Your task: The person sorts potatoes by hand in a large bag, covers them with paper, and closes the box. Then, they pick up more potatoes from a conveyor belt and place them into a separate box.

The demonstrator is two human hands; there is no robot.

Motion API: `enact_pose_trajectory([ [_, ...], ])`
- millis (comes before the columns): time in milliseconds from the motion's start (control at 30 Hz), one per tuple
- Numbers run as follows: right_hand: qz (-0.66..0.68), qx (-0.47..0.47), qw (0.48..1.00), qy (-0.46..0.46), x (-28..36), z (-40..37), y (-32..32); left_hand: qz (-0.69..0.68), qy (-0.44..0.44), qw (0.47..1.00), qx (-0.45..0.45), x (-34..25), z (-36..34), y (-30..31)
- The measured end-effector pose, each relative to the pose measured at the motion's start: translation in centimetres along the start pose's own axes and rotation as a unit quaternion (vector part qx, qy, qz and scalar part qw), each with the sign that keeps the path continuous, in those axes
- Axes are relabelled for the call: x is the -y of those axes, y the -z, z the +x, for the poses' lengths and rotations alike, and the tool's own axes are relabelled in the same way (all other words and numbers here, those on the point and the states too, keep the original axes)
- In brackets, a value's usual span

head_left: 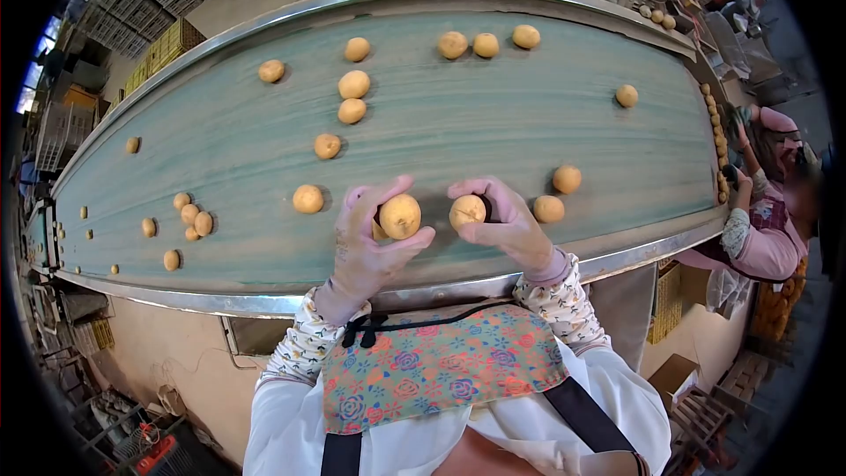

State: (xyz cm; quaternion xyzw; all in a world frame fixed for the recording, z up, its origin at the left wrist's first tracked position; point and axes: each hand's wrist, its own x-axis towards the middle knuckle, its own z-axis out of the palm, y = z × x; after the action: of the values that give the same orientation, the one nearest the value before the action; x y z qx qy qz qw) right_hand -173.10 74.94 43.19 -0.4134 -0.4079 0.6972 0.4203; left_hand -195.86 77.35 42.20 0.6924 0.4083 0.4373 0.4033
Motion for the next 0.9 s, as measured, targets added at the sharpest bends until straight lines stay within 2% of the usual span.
enact_pose_trajectory([
  [133, -0.004, 0.032, 0.999, -0.028, -0.5, 0.8, -2.7, 0.013, 0.020, 1.000, 0.009, 0.4, -0.5, 2.2],
  [233, 0.010, 0.071, 0.997, 0.029, -1.6, 2.0, -4.4, 0.034, -0.004, 0.999, 0.015, 1.1, -0.6, 3.7],
  [400, 0.045, 0.083, 0.995, -0.026, -1.7, 2.9, -8.0, 0.090, -0.057, 0.994, 0.035, 1.7, -0.9, 6.3],
  [500, 0.053, 0.071, 0.994, -0.059, -1.8, 3.3, -9.8, -0.047, -0.002, 0.999, 0.025, 4.0, -1.6, 7.1],
  [600, 0.072, 0.070, 0.994, -0.051, -2.9, 4.1, -11.1, 0.067, -0.073, 0.994, 0.042, 3.5, -1.3, 9.4],
  [633, 0.065, 0.062, 0.995, -0.031, -3.3, 4.5, -11.9, 0.051, -0.035, 0.997, 0.052, 3.8, -1.7, 9.9],
  [700, 0.013, 0.047, 0.999, -0.007, -4.0, 5.5, -12.7, 0.007, 0.017, 0.997, 0.077, 4.6, -2.5, 10.3],
  [733, -0.028, 0.041, 0.999, -0.009, -5.3, 6.0, -12.8, 0.015, -0.013, 0.995, 0.099, 4.7, -2.6, 11.0],
  [800, -0.058, 0.016, 0.998, 0.001, -7.8, 7.2, -13.5, -0.043, 0.070, 0.986, 0.142, 5.6, -2.9, 12.2],
  [833, -0.048, 0.003, 0.999, 0.014, -8.3, 7.5, -14.1, -0.045, 0.039, 0.988, 0.144, 5.9, -2.9, 12.6],
  [900, -0.192, -0.031, 0.975, 0.106, -7.4, 7.8, -15.5, -0.044, -0.009, 0.990, 0.136, 6.5, -3.2, 13.8],
])
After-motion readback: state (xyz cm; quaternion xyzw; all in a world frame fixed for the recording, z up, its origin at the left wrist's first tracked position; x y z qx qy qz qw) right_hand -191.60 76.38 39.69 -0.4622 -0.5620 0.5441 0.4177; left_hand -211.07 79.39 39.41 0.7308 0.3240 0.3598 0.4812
